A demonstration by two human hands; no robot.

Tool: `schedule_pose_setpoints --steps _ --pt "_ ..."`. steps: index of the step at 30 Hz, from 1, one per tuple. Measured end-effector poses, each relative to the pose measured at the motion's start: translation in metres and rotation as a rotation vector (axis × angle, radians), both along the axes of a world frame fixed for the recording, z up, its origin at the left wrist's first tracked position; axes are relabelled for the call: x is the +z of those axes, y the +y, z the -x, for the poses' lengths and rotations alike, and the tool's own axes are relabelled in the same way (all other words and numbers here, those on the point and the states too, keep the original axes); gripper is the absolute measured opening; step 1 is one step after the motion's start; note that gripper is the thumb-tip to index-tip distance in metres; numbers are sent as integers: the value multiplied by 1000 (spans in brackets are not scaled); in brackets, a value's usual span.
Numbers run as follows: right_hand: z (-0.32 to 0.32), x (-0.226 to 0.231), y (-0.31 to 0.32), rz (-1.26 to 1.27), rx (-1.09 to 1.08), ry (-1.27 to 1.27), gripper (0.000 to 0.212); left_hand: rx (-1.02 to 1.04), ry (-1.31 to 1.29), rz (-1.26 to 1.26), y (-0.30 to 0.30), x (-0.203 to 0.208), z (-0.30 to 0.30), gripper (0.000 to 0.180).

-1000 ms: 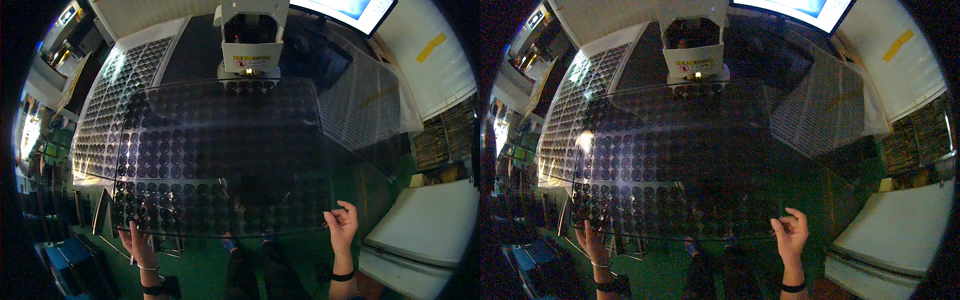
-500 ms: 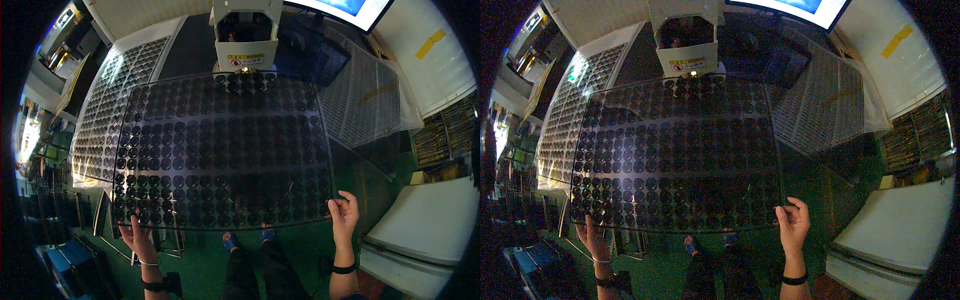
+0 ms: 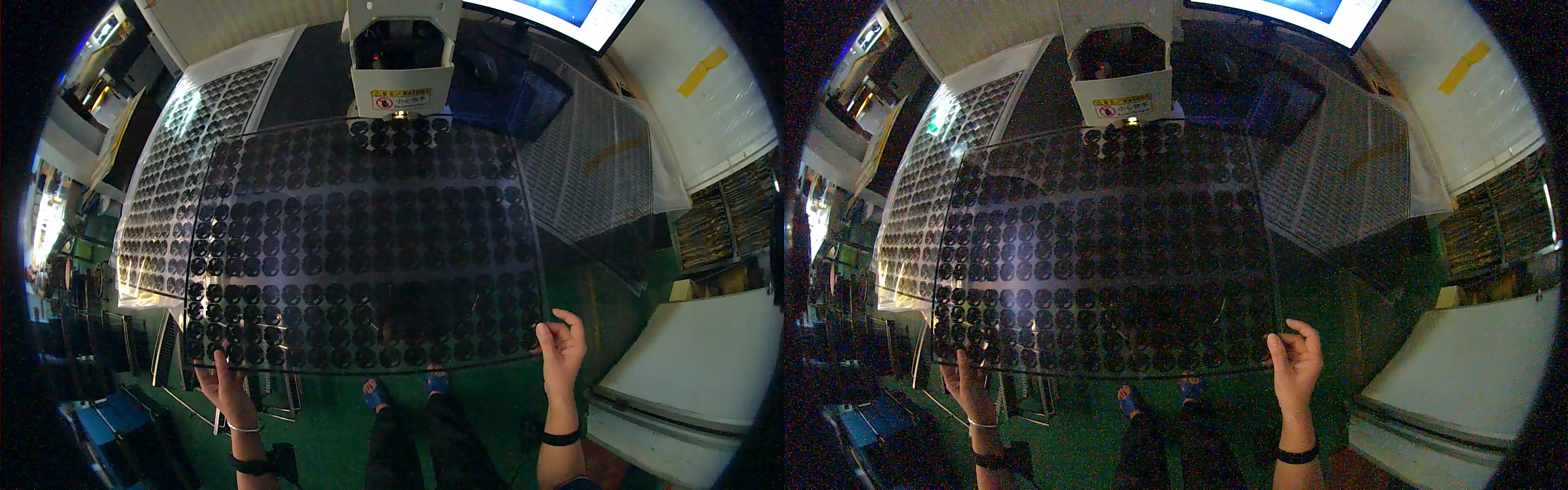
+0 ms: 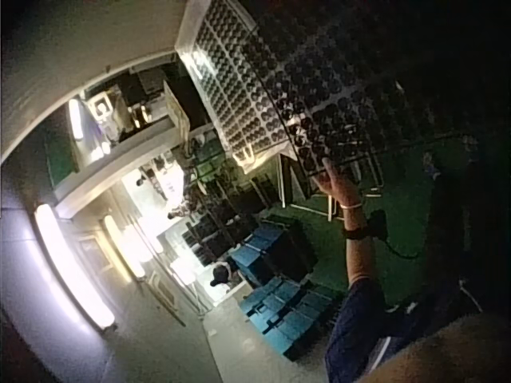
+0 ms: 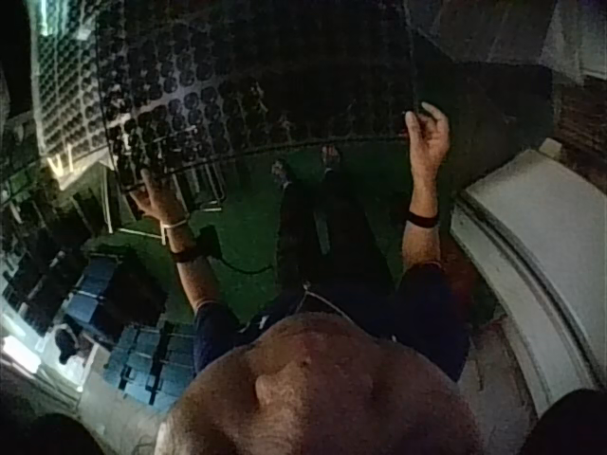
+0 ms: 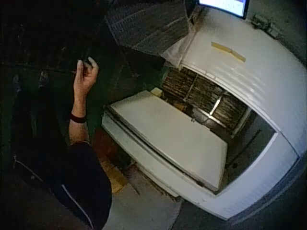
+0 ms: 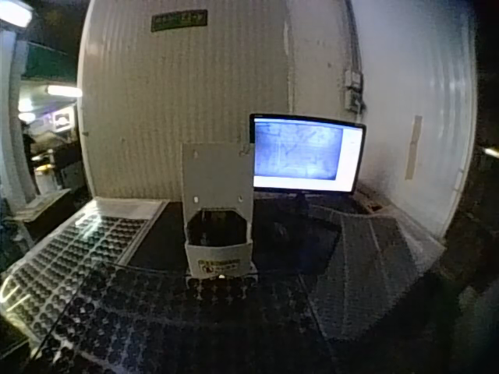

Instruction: Inspecting large sheets of circular components using an inspection monitor and manual handling.

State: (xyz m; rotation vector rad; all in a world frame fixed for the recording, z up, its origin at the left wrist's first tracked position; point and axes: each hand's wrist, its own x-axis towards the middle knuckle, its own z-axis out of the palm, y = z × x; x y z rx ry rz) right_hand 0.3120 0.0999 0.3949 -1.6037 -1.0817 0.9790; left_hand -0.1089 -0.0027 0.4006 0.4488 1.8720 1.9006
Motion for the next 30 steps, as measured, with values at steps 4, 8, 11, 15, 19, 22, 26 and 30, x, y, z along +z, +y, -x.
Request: schedule_pose_setpoints --steps 4,8,11,15,19,22,26,30 --pt "0 0 1 -9 2 -12 31 9 23 7 1 2 -1 34" --pt "1 1 2 -11 -1 2 31 19 35 20 3 3 -2 33" --pt "2 2 2 -28 -1 -12 30 21 40 8 3 1 -2 33" --pt "3 2 4 -33 -2 0 29 8 38 -12 3 -1 -1 33" --pt "3 3 4 -39 11 3 29 17 37 1 2 -2 1 34" --pt "3 2 5 -35 11 7 29 12 24 7 2 -1 2 36" --pt "2 3 4 -27 7 17 30 18 16 16 3 1 0 38" --pt "1 2 3 -7 2 46 31 7 11 11 3 1 1 38"
